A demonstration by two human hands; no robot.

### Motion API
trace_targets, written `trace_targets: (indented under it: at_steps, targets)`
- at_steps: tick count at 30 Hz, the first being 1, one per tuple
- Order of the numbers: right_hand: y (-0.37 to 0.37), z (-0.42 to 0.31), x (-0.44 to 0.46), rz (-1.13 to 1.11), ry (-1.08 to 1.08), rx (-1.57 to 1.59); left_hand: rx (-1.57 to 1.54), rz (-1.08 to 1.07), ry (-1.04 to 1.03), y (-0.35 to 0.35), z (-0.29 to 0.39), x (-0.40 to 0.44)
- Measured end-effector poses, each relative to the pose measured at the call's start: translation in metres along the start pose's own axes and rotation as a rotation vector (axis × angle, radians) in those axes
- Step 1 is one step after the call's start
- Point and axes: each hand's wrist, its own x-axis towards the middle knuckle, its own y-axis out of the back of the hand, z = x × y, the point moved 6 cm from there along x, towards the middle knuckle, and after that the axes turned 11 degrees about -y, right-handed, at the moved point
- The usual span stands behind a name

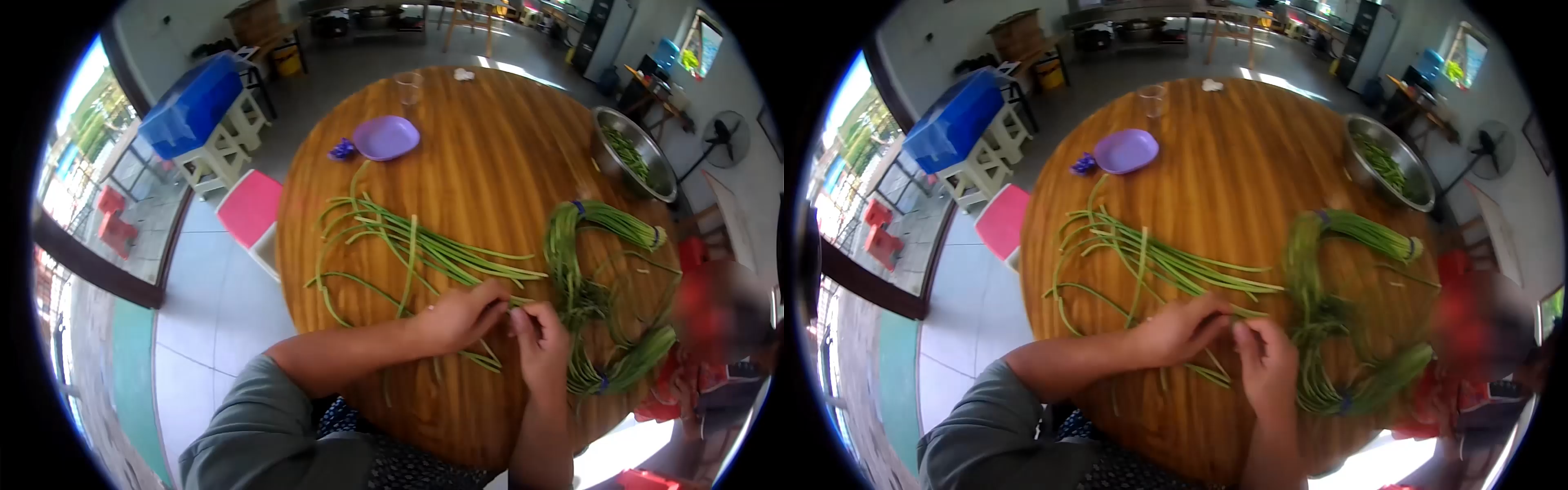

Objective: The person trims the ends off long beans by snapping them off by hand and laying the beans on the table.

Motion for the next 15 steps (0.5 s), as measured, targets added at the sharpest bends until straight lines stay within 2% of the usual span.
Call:
trace_targets:
  at_steps: [2,4,7,9,11,13,15]
  targets:
    - [-0.005,0.007,-0.001,-0.013,-0.031,0.053,0.087,-0.039,-0.069,-0.002,0.002,-0.001]
    - [0.0,0.013,-0.002,0.014,-0.026,0.007,0.095,-0.073,-0.077,-0.002,0.003,0.0]
    - [0.001,0.009,0.002,-0.032,-0.019,0.121,0.071,-0.094,-0.081,-0.003,0.008,0.002]
    - [0.012,0.013,0.002,0.201,-0.02,0.194,0.107,-0.098,-0.085,-0.004,0.006,0.002]
    - [0.028,0.017,0.005,0.309,-0.026,0.292,0.095,-0.055,-0.112,-0.001,0.009,0.003]
    - [0.043,0.023,0.009,0.336,-0.05,0.645,0.063,-0.072,-0.061,0.001,0.006,0.002]
    - [0.05,0.016,0.011,0.303,-0.07,0.724,0.025,-0.081,-0.015,0.001,0.003,0.004]
